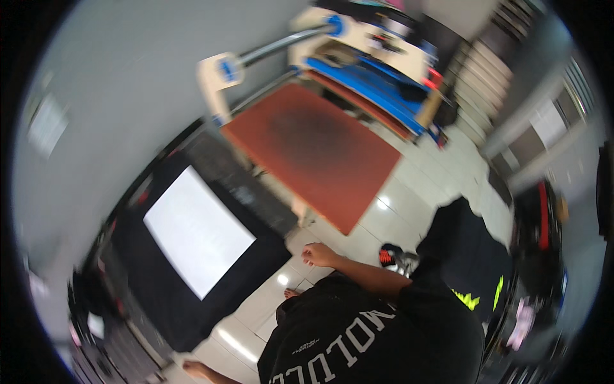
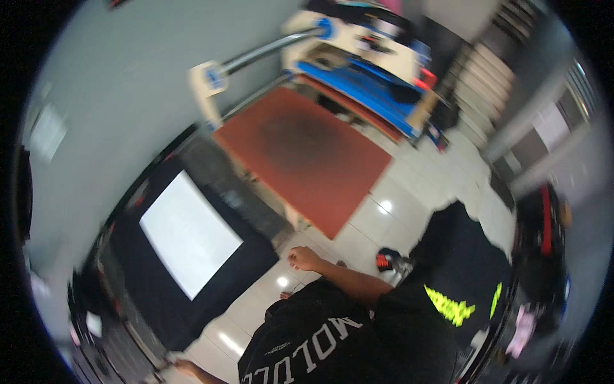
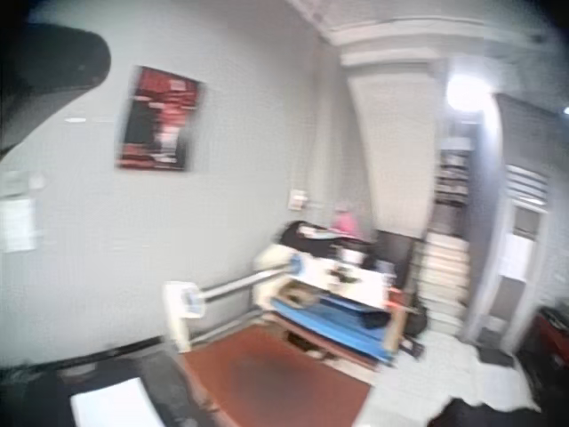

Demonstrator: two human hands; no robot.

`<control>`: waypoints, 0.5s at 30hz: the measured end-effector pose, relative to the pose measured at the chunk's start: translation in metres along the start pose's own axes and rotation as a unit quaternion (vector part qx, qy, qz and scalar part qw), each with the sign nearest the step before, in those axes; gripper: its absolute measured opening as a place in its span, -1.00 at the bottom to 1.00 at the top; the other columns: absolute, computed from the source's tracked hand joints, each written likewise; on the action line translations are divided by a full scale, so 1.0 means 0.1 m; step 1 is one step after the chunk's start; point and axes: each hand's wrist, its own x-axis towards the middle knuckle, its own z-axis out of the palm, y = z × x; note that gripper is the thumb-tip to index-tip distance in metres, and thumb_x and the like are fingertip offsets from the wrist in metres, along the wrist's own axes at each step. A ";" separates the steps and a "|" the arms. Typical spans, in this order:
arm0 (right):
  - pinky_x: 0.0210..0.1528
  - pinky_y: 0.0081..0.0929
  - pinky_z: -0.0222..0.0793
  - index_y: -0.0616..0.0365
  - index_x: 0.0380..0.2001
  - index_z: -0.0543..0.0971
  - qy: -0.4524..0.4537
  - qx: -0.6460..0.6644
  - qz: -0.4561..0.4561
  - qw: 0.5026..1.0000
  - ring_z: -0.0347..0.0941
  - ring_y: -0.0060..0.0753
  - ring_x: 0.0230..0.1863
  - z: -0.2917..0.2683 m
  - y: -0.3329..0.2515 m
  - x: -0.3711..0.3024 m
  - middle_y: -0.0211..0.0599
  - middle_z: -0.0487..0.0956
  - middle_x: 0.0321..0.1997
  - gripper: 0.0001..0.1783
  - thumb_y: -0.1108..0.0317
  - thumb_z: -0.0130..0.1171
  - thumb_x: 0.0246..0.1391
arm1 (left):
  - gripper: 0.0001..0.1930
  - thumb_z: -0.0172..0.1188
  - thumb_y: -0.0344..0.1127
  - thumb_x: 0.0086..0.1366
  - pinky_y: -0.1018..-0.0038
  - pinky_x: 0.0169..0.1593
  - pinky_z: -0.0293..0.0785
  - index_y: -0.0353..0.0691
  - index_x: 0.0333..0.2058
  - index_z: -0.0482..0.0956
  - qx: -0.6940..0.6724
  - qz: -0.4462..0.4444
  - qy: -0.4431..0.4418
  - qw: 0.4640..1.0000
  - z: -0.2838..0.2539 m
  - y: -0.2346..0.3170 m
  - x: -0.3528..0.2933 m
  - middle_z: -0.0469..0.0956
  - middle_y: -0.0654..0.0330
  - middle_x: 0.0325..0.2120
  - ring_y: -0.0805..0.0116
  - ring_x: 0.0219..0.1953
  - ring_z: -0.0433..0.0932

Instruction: The person operates a screen printing heat press, placing black garments onto the machine, covering them with a white sheet, pressing them, and then peeling the sheet off and moving the garment aside.

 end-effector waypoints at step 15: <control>-0.08 -0.10 0.49 0.20 -0.26 0.61 0.756 -0.075 0.306 0.573 0.58 0.10 -0.18 -2.21 1.77 -4.23 0.03 0.64 -0.22 -0.75 0.24 0.18 0.11 | -0.79 -0.01 -0.34 0.48 0.40 0.00 0.46 -0.40 -0.15 0.49 -0.457 0.508 -0.460 0.567 -0.86 5.35 -3.37 0.50 0.12 -0.21 0.33 -0.13 0.49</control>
